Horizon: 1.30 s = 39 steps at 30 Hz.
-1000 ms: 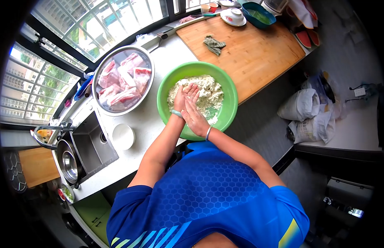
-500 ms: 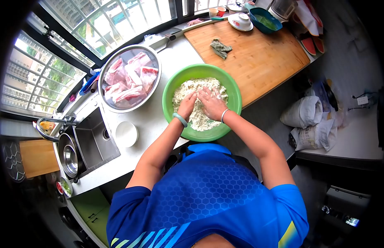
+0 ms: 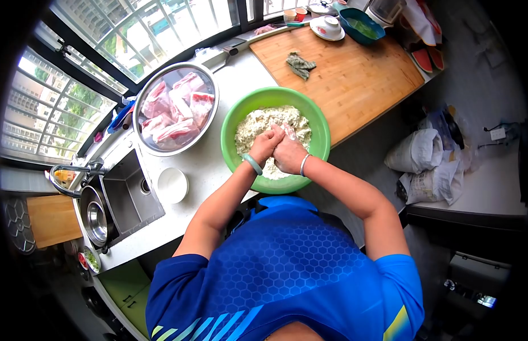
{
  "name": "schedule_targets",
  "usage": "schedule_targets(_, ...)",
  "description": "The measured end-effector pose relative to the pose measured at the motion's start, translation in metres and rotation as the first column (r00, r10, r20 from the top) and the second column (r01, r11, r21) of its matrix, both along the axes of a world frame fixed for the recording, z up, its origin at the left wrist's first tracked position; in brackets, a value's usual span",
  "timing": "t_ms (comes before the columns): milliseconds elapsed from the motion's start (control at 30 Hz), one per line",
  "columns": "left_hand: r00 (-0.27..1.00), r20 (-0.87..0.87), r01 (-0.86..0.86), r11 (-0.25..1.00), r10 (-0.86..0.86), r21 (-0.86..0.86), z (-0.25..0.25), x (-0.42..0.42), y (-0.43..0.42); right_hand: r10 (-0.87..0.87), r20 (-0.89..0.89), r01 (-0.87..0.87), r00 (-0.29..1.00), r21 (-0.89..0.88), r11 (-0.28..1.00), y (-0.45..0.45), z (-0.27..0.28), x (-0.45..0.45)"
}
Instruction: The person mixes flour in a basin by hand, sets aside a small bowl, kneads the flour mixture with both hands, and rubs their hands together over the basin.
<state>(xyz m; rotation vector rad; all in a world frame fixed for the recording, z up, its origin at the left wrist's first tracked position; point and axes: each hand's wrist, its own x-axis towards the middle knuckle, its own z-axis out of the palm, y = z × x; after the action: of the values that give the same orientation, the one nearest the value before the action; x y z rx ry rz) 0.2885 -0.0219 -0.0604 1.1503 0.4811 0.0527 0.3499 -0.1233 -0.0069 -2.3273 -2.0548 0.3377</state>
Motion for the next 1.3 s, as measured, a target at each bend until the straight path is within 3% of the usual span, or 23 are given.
schedule_targets(100, 0.989, -0.051, -0.132, 0.987, 0.138, 0.096, -0.014, 0.003, 0.0, 0.031, 0.031, -0.029, 0.999, -0.064, 0.998, 0.0, -0.004, -0.011)
schedule_targets(200, 0.987, -0.074, -0.134, 0.983, 0.145, 0.128, -0.023, 0.003, 0.005, 0.027, 0.076, -0.026, 0.997, -0.003, 1.0, 0.002, -0.013, -0.014)
schedule_targets(233, 0.986, -0.076, -0.136, 0.982, 0.146, 0.129, -0.024, 0.003, 0.008, 0.056, 0.106, -0.045, 0.993, -0.099, 0.994, 0.003, -0.015, -0.011)
schedule_targets(333, 0.991, -0.125, -0.056, 0.998, 0.054, -0.008, -0.014, 0.003, 0.011, 0.043, 0.181, -0.03, 0.983, -0.074, 0.997, 0.007, -0.036, -0.003)
schedule_targets(400, 0.998, 0.052, -0.028, 0.99, 0.021, 0.135, 0.001, 0.002, -0.001, 0.122, 0.355, -0.046, 0.927, -0.216, 0.975, 0.012, -0.039, -0.001)
schedule_targets(433, 0.998, -0.018, -0.062, 0.995, 0.064, 0.077, -0.001, 0.004, -0.003, 0.084, 0.359, -0.011, 0.93, -0.201, 0.98, 0.015, -0.04, -0.004)
schedule_targets(533, 0.988, -0.038, -0.145, 0.982, 0.15, 0.118, 0.001, 0.004, -0.008, 0.029, 0.409, 0.054, 0.912, -0.191, 0.98, 0.02, -0.049, -0.013)
schedule_targets(567, 0.982, 0.002, -0.185, 0.948, 0.191, 0.258, -0.034, 0.009, -0.006, 0.014, 0.452, 0.084, 0.892, -0.197, 0.977, 0.02, -0.052, -0.016)
schedule_targets(600, 0.981, 0.001, -0.186, 0.948, 0.192, 0.257, -0.031, 0.008, -0.008, 0.016, 0.452, 0.083, 0.892, -0.198, 0.977, 0.021, -0.057, -0.019)
schedule_targets(667, 0.964, -0.018, -0.204, 0.78, 0.266, 0.592, -0.027, 0.005, -0.014, -0.024, 0.419, 0.114, 0.908, -0.19, 0.975, 0.022, -0.06, -0.024)
schedule_targets(700, 0.964, -0.02, -0.204, 0.781, 0.267, 0.591, -0.036, 0.006, -0.012, -0.009, 0.453, 0.118, 0.891, -0.213, 0.97, 0.021, -0.059, -0.027)
schedule_targets(800, 0.965, -0.053, -0.201, 0.859, 0.255, 0.47, -0.045, 0.008, -0.012, 0.047, 0.495, 0.105, 0.868, -0.275, 0.956, 0.017, -0.053, -0.032)
schedule_targets(867, 0.944, -0.072, -0.318, 0.946, 0.321, 0.057, -0.034, 0.008, -0.014, 0.044, 0.488, 0.074, 0.872, -0.221, 0.973, 0.016, -0.053, -0.03)
schedule_targets(900, 0.926, -0.098, -0.373, 0.924, 0.365, -0.081, -0.032, 0.009, -0.011, 0.041, 0.479, 0.044, 0.877, -0.164, 0.985, 0.014, -0.053, -0.029)
schedule_targets(933, 0.927, -0.1, -0.369, 0.926, 0.361, -0.081, -0.028, 0.008, -0.008, 0.037, 0.478, 0.048, 0.878, -0.165, 0.985, 0.013, -0.053, -0.027)
schedule_targets(1000, 0.935, -0.188, -0.343, 0.898, 0.3, -0.275, -0.021, 0.006, -0.001, 0.045, 0.209, -0.011, 0.977, -0.161, 0.987, 0.01, -0.049, -0.021)
schedule_targets(1033, 0.937, -0.198, -0.341, 0.879, 0.288, -0.333, -0.027, 0.007, 0.002, 0.005, 0.188, -0.017, 0.982, 0.061, 0.998, 0.005, -0.061, -0.019)
schedule_targets(1167, 0.951, -0.184, -0.308, 0.832, 0.25, -0.46, -0.032, 0.005, 0.011, 0.042, 0.108, -0.03, 0.993, -0.106, 0.994, 0.0, -0.04, -0.019)
schedule_targets(1233, 0.944, -0.093, -0.303, 0.715, 0.318, -0.63, -0.05, 0.004, 0.024, 0.083, 0.071, -0.088, 0.994, 0.074, 0.993, -0.008, -0.044, -0.018)
schedule_targets(1267, 0.944, -0.093, -0.303, 0.714, 0.318, -0.631, -0.048, 0.002, 0.031, 0.083, 0.07, -0.088, 0.994, 0.073, 0.993, -0.011, -0.04, -0.017)
schedule_targets(1300, 0.94, -0.118, -0.339, 0.841, 0.32, -0.422, -0.041, -0.001, 0.037, 0.114, 0.064, -0.114, 0.991, -0.005, 0.993, -0.012, -0.033, -0.014)
